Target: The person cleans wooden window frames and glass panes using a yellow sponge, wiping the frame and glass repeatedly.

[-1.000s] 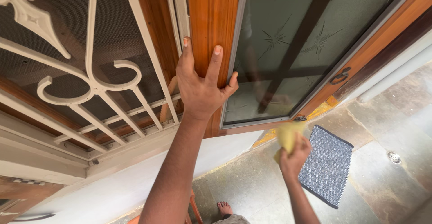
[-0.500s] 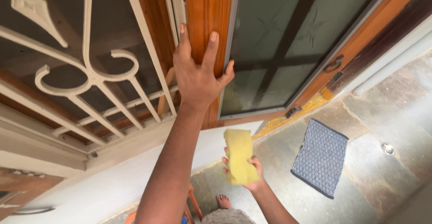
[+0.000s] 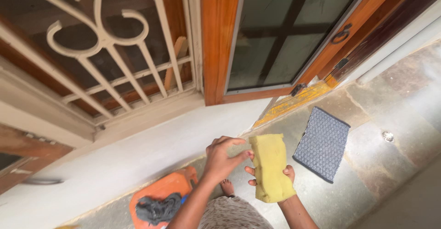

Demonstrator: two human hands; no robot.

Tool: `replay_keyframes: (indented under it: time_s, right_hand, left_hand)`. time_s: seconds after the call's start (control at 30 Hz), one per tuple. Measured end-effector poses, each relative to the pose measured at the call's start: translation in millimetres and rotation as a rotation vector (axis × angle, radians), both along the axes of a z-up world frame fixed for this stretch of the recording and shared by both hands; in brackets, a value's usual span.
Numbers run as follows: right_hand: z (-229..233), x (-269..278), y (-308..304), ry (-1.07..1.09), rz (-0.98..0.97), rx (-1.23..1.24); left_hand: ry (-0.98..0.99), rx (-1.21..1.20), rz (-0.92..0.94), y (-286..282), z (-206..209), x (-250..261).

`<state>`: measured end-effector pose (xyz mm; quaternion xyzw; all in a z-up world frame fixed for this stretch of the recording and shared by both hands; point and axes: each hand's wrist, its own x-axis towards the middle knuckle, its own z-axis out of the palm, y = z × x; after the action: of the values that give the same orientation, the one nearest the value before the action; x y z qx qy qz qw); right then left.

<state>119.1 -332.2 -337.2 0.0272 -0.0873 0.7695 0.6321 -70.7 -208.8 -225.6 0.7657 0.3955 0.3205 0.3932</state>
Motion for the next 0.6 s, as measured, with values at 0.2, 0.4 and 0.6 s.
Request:
replay_keyframes:
  time_s: [0.2,0.4,0.6]
  right_hand:
    - [-10.3,-10.6,-24.7,0.0,-0.012,0.034]
    - [-13.7,29.0,-22.4,-0.038,-0.028,0.009]
    - [-13.7,105.3,-15.0,-0.135,-0.021,0.081]
  left_hand:
    - [0.224,-0.147,-0.021,-23.1,23.4,-8.1]
    - [0.317,-0.158,0.035,-9.8,15.9,-25.6]
    - [0.41,-0.177,0.175,3.6,4.7,-18.2]
